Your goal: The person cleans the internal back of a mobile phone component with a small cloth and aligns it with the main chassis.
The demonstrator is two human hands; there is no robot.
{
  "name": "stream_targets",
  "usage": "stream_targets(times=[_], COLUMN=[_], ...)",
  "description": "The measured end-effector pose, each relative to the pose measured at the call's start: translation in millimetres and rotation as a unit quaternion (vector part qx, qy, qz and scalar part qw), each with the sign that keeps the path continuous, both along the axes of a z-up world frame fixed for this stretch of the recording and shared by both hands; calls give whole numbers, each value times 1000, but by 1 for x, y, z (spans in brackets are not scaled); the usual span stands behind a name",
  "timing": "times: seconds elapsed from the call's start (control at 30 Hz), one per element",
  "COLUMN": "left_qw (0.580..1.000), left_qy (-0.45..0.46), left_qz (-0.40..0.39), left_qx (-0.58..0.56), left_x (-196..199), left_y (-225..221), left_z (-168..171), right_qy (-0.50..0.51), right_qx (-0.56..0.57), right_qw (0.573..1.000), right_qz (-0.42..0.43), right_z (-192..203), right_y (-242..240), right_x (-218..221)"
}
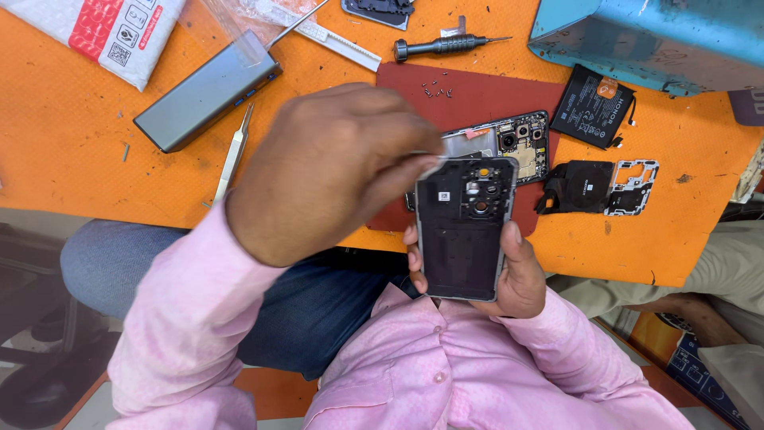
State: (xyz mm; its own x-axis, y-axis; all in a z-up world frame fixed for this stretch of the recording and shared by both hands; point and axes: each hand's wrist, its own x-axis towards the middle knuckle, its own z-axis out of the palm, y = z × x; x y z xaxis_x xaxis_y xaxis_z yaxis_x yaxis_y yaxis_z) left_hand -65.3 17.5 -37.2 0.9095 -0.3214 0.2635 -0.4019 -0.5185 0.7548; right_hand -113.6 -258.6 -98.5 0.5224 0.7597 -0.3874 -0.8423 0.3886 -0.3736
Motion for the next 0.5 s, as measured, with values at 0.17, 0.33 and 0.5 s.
stream_targets(times=[0.17, 0.33, 0.5], left_qw=[991, 976, 979], left_qy=[36, -33, -37], left_qz=[109, 154, 168], left_qx=[-71, -151, -112], left_x=[-11, -14, -19], left_y=[3, -31, -46], left_z=[11, 5, -8], right_qy=[2, -46, -85], right_qx=[29, -57, -138], right_qw=[998, 992, 974], right_qz=[-64, -103, -161], right_z=[5, 13, 6], right_y=[0, 9, 11], right_x=[11, 11, 1])
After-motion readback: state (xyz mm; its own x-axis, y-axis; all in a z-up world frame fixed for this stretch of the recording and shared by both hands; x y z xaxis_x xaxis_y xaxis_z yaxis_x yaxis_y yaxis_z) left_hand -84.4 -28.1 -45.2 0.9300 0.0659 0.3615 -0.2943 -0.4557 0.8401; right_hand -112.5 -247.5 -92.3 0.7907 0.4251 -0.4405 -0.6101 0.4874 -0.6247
